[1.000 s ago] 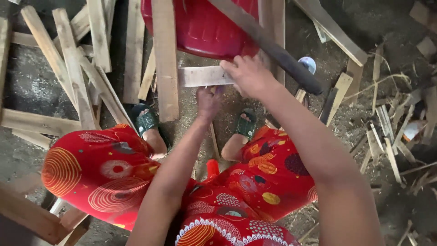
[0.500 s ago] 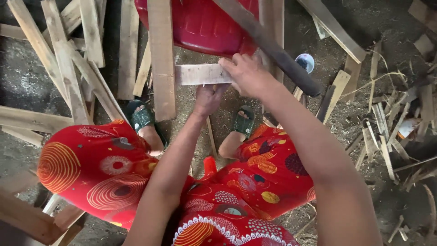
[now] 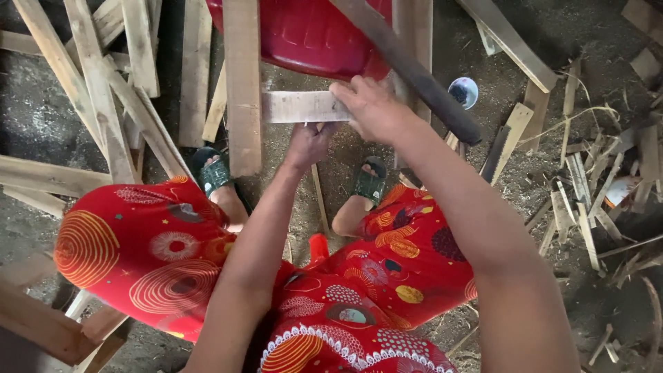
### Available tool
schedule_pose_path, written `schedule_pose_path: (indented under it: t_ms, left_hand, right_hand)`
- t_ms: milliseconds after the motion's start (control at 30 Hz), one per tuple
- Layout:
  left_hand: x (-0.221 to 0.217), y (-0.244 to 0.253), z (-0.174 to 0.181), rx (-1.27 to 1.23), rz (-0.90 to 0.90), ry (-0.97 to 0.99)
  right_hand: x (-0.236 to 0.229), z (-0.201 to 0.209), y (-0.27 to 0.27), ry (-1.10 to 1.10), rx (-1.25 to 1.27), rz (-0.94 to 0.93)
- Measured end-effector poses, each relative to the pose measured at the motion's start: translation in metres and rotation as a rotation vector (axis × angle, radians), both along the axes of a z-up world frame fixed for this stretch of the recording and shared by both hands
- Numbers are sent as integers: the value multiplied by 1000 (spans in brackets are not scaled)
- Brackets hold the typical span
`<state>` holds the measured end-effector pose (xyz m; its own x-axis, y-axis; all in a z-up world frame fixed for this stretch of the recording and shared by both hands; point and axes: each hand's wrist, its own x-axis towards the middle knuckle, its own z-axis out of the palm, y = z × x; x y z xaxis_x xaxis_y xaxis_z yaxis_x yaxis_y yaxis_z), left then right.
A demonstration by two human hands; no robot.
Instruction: The person is using a hammer and nails to attach wooden boards to a frame, likely for a stool or small chair.
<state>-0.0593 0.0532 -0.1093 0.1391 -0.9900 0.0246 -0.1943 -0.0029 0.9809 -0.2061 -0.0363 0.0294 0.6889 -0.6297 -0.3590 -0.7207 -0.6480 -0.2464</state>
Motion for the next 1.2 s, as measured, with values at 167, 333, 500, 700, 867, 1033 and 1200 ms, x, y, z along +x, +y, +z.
schedule_pose_path:
  t_ms: [167,333,500,700,867,1033,1200]
  left_hand:
    - [9,-9,-18,-104,-73,73]
    - [13,0,-3,-93,-76,103]
    - [23,5,-49,-65,-160,102]
    - [21,-4,-46,-77,-158,175]
    - [27,-5,-13,-59,-167,156]
    - [24,9,50,95,-163,98]
    - [37,4,49,257,-75,-38]
  right_hand:
    - [3,2,0,23,23,-13]
    - [3,-12,-3,-15,29,-21]
    - [4,-8,-4,-41,6,30]
    - [7,8,-1,-35,59,0]
    - [10,6,-2,-23,91,-26]
    - [12,-20,-6,31,81,-66]
    - [27,37,0,61,176,-87]
